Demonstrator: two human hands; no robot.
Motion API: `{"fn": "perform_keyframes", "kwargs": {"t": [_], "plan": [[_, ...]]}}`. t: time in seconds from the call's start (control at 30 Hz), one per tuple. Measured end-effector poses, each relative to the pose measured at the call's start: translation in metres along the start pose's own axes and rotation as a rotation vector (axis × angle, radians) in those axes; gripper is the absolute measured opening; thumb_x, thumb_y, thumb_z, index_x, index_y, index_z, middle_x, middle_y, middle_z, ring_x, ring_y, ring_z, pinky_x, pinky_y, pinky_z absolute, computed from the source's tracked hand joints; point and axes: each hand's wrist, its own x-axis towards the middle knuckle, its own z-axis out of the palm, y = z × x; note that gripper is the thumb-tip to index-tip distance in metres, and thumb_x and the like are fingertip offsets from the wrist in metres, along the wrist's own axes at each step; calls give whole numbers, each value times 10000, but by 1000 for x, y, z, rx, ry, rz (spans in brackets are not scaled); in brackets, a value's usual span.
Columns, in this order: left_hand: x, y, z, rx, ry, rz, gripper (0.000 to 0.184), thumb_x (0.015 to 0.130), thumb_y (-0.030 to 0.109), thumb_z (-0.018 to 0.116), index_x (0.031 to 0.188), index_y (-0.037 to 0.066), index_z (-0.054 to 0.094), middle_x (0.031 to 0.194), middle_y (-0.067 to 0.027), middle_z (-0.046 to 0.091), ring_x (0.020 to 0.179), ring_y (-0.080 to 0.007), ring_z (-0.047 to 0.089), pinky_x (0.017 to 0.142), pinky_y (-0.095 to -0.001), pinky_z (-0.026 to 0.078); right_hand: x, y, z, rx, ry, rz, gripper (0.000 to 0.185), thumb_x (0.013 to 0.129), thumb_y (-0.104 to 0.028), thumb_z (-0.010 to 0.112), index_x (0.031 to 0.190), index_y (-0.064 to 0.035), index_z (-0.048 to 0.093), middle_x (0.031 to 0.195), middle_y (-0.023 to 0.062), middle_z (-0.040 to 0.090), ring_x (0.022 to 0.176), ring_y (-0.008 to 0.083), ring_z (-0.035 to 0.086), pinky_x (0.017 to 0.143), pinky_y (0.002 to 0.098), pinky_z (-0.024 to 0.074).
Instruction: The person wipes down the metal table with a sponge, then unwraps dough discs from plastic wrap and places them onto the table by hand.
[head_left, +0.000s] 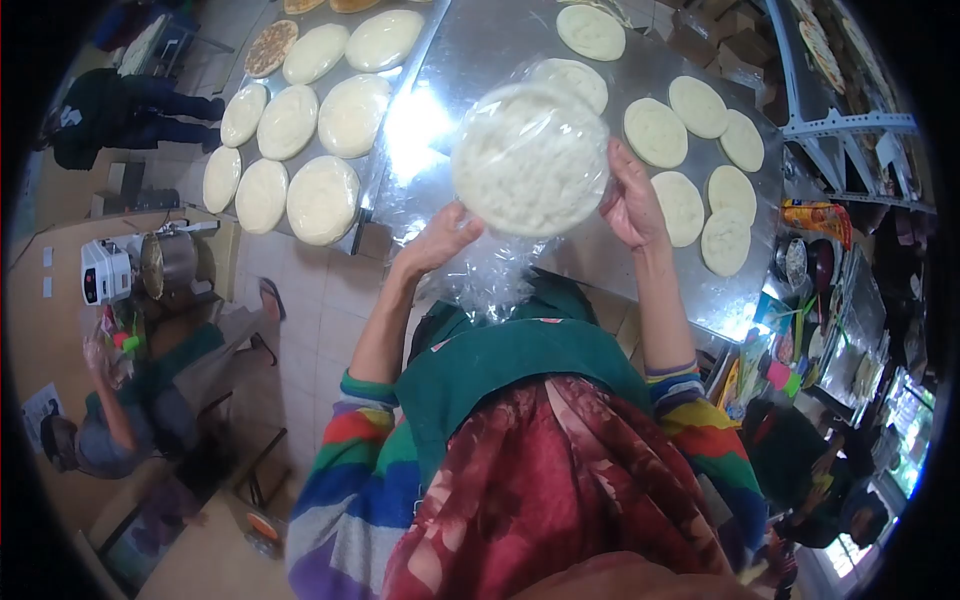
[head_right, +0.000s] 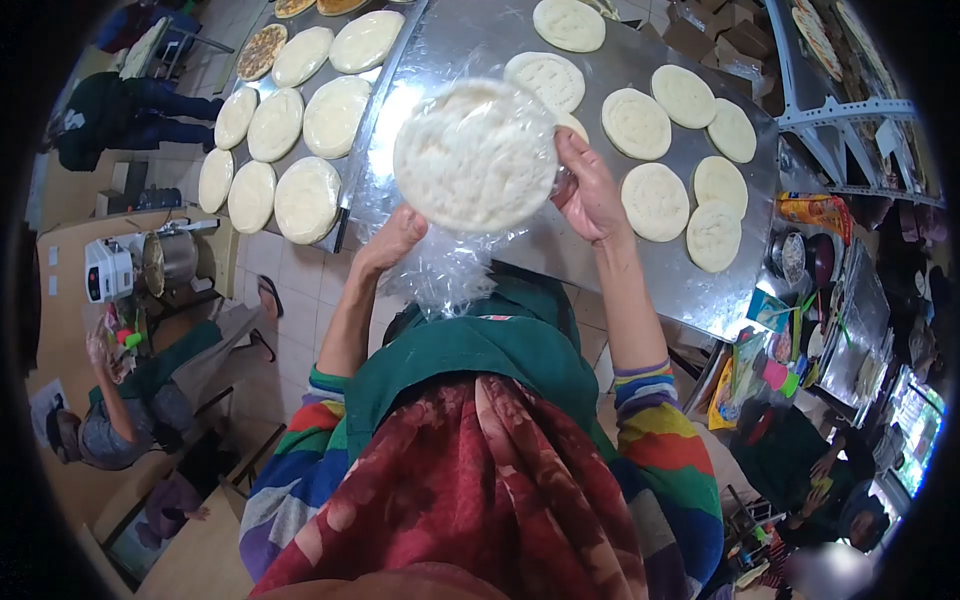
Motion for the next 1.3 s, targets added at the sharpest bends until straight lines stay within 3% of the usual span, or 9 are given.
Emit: {"fn": "perform_keyframes", "kwargs": {"t": [0.17, 0.27, 0.37, 0.47, 0.57, 0.87, 0.97, 1.17, 1.3], "plan": [[2, 35, 9, -91, -61, -109, 537, 814, 365, 665, 1175, -22, 572, 1105, -132, 629, 1019, -206, 573, 912, -340, 433, -18, 1, -4, -204, 21, -35, 264, 981, -235, 455, 1156, -52, 531, 1080, 30, 605, 946, 98, 606, 791, 258, 521], [0, 32, 12, -185, -36, -111, 508, 801, 302, 691, 1167, -30, 574, 1099, -128, 631, 1003, -194, 580, 899, -333, 444, -23, -11, 17, -575, 264, -155, 273, 944, -244, 531, 1146, -62, 553, 1107, 44, 607, 965, 123, 593, 788, 283, 499], [-3, 48, 13, -194, -30, -87, 500, 788, 262, 710, 1158, -45, 573, 1101, -135, 631, 1012, -182, 579, 891, -325, 448, -20, -16, 31, -1155, 309, -519, 335, 870, -236, 632, 1155, -76, 561, 1140, 58, 603, 965, 152, 589, 769, 304, 481], [-5, 47, 17, -135, -40, -45, 487, 783, 247, 720, 1145, -48, 581, 1082, -133, 643, 997, -182, 591, 875, -319, 457, -19, -17, 54, -1381, 233, -515, 347, 806, -215, 690, 1108, -72, 594, 1081, 56, 630, 910, 179, 607, 752, 316, 474], [-9, 54, 18, 2, -32, -59, 438, 782, 250, 721, 1089, -43, 616, 985, -126, 677, 915, -167, 625, 813, -306, 484, -8, -14, 44, -1363, 225, -326, 277, 806, -207, 684, 1037, -64, 627, 1000, 70, 656, 860, 191, 625, 735, 316, 477], [-12, 43, 16, 206, -42, -112, 363, 777, 270, 724, 953, -41, 664, 838, -169, 686, 757, -163, 649, 696, -313, 497, -6, 0, 35, -1672, 131, -590, 140, 808, -166, 647, 900, -62, 640, 925, 64, 651, 836, 272, 624, 706, 362, 493], [-12, 57, 20, 150, -10, 22, 354, 776, 273, 721, 949, -31, 666, 818, -167, 680, 747, -195, 654, 692, -323, 492, -2, 2, 34, -1784, 71, -637, 106, 803, -150, 628, 864, -64, 617, 892, 68, 632, 821, 275, 615, 693, 378, 487], [-9, 60, 16, 286, -50, -148, 364, 803, 303, 678, 974, -19, 666, 847, -145, 687, 757, -212, 651, 707, -335, 487, 6, 3, 23, -1801, 212, -631, 86, 799, -129, 604, 842, -56, 586, 866, 82, 616, 800, 281, 604, 679, 389, 483], [-15, 41, 16, 106, -33, -57, 377, 812, 325, 663, 986, -10, 666, 846, -142, 687, 762, -201, 642, 715, -328, 483, 17, -13, -17, -1652, 456, -562, 127, 817, -162, 613, 877, -50, 616, 905, 92, 631, 827, 266, 617, 697, 364, 489]]}}
